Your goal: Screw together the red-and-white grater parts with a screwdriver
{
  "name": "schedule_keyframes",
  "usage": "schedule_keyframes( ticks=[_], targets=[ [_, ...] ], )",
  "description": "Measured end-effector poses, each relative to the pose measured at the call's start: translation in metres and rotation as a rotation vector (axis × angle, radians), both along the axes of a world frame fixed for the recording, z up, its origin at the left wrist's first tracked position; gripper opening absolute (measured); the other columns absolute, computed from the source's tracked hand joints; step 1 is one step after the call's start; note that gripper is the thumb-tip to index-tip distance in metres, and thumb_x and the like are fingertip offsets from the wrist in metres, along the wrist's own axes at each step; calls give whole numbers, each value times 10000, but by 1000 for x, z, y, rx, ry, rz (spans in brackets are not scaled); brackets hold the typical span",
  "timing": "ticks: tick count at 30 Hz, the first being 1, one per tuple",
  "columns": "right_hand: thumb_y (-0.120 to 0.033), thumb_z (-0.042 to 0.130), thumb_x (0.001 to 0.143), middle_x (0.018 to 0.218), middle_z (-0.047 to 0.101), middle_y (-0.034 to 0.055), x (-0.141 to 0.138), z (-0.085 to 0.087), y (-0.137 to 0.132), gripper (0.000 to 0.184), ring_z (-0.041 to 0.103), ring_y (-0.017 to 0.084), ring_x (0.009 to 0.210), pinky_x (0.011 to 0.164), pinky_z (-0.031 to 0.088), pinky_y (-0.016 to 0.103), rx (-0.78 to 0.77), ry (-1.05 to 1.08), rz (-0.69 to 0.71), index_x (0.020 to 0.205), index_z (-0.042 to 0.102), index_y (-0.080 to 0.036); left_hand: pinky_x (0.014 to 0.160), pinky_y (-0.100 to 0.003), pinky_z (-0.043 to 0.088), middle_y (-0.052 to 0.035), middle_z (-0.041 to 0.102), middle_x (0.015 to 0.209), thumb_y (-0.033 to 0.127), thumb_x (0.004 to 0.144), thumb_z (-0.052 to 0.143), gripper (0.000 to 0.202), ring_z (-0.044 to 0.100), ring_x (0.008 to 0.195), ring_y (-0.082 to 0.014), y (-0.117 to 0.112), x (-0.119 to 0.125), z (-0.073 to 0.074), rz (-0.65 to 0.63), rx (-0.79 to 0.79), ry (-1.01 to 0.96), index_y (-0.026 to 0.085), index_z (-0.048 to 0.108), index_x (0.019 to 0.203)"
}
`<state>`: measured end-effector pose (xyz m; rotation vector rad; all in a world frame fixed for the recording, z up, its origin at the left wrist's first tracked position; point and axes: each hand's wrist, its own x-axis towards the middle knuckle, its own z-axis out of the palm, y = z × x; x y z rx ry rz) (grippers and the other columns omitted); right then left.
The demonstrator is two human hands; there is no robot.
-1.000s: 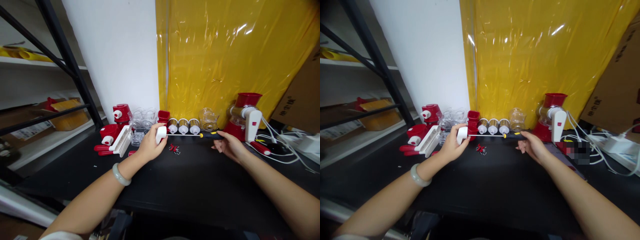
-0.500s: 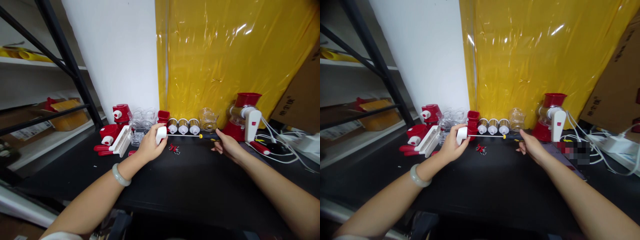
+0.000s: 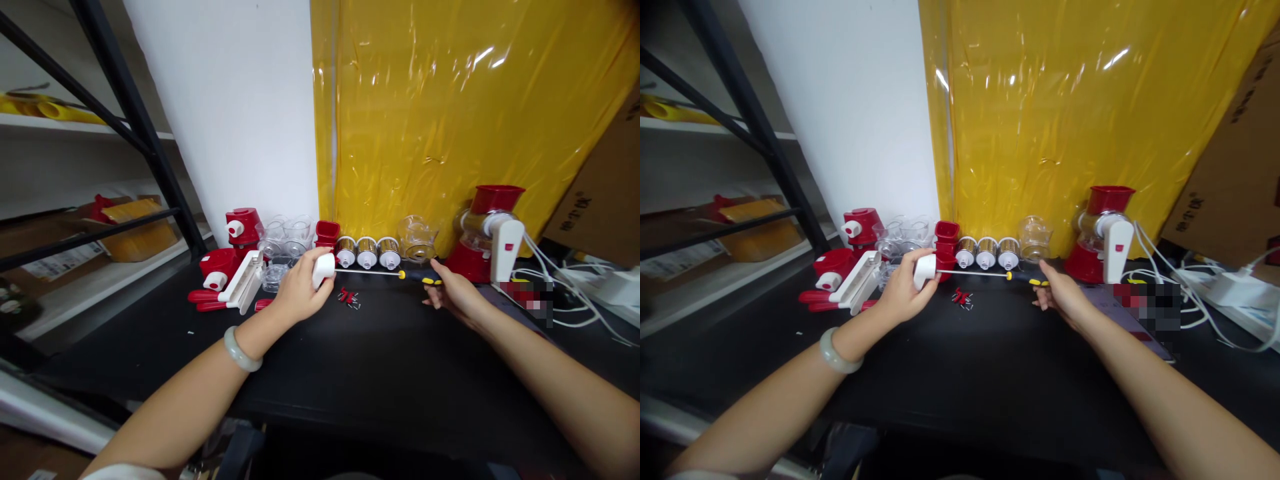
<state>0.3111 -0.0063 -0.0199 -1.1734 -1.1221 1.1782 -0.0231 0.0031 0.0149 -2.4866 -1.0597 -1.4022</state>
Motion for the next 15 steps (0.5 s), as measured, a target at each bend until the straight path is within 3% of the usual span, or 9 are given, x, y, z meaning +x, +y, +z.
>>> schedule_keyframes(
  ticks=[3,8,15],
  targets=[
    [-566,617,854,528,612,40,-2,0,1,358,564,153,442,496,521,287,-98,108,-33,792,603,-214,886,-404,529,-121,630,1245,230,864,613,500,668,1060,-263,-1,2,0,-22,-52,-38,217,424,1327],
    [-380,739,744,625,644,7,-5,4,-3,280,600,143,532,522,496,256,36,236,64,922,597,-217,858,-379,523,-102,635,1193,224,869,605,485,667,983,-229,2,2,0,-40,-94,-98,216,426,1319],
    [-476,774,723,520,568,-43,-5,8,-7,347,501,99,407,581,514,278,95,173,69,781,556,-213,856,-396,522,-111,632,1192,224,870,604,484,665,984,-241,4,1,-1,-40,-107,-104,219,427,1320]
  ],
)
